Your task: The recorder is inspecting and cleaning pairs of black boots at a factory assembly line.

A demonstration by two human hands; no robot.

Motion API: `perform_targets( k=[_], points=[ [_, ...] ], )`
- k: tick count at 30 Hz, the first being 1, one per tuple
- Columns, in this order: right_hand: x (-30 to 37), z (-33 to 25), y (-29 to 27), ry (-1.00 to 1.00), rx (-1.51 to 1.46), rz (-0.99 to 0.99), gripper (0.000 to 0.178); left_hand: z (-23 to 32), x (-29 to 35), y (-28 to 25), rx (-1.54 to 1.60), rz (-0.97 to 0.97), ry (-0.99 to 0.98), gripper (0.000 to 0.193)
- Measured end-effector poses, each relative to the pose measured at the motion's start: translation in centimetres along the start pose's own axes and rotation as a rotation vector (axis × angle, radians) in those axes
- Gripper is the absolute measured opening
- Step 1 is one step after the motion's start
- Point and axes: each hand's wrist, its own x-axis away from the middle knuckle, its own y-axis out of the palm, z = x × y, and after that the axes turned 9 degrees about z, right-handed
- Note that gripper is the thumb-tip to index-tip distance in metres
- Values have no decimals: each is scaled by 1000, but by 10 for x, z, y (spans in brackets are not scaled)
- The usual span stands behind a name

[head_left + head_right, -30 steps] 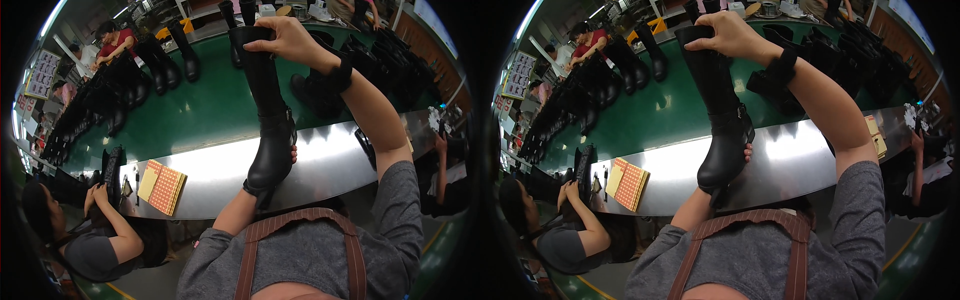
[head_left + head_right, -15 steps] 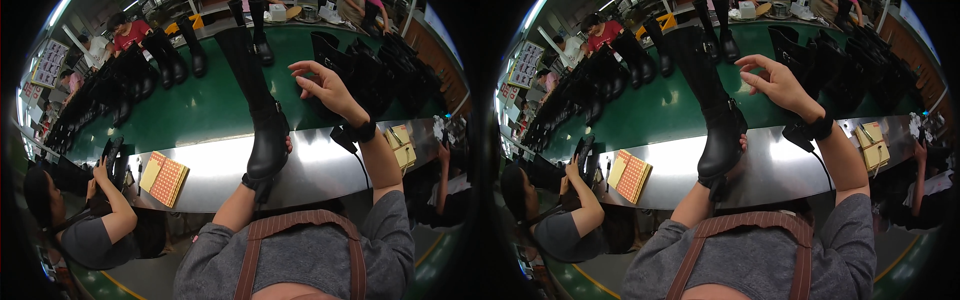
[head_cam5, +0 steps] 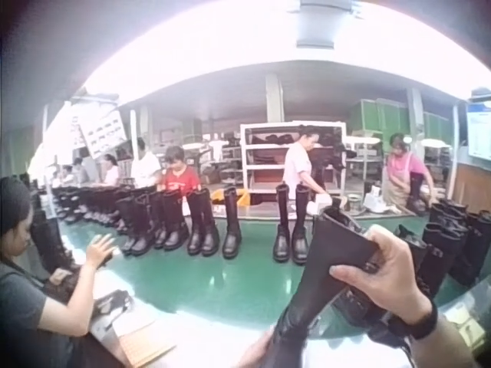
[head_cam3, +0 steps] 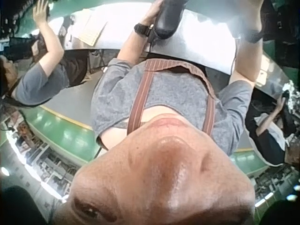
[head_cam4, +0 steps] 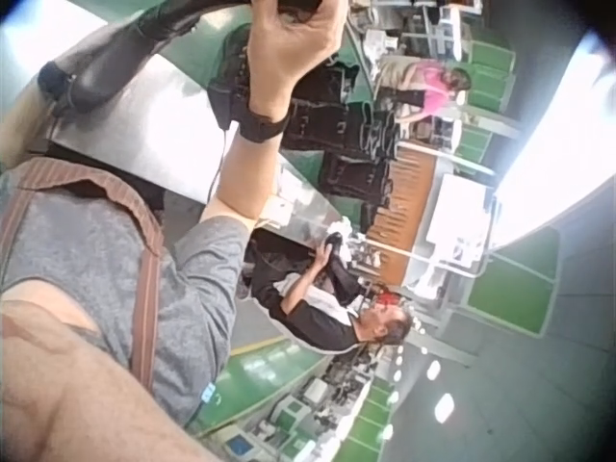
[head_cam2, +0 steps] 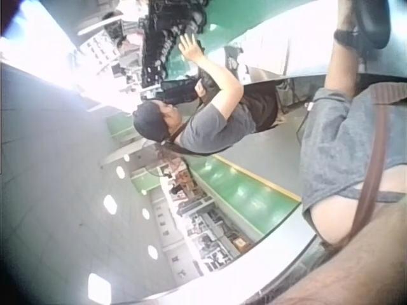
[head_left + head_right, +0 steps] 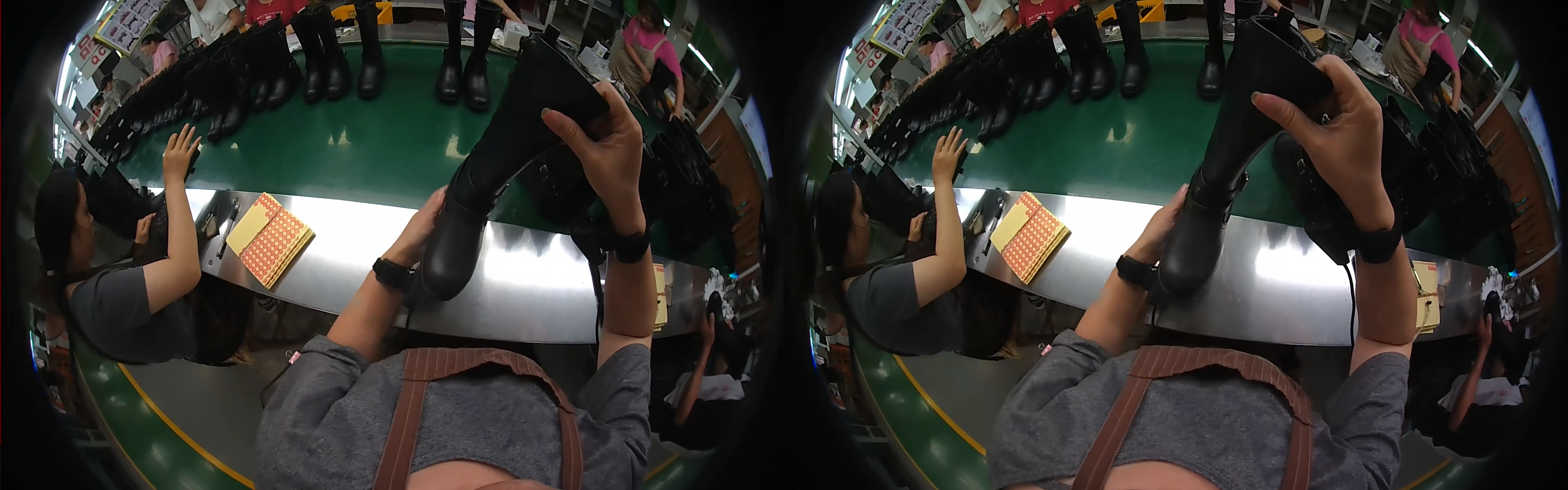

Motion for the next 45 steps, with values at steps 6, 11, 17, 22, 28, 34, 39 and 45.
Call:
perform_targets(
  k=[6,11,17,22,28,34,39,45],
  points=[
    [22,10,32,12,47,-104,31,11,67,-11,-1338,303,595,100],
    [43,12,37,-78,24,-112,36,-30,100,10,-1451,260,356,117],
    [70,8,28,-208,80,-39,42,-62,109,25,-1472,249,473,132],
    [128,16,3,-114,193,30,69,-69,109,17,-1375,307,533,118],
    [254,15,-35,366,433,-228,18,-66,110,20,-1392,316,525,109],
    [314,15,-53,516,411,-129,10,-25,89,-1,-1129,308,421,107],
    [310,32,-44,469,480,-114,11,62,28,-22,-1112,345,437,106],
    [309,51,-34,324,628,-94,11,153,-135,-60,-1336,474,401,109]
  ],
)
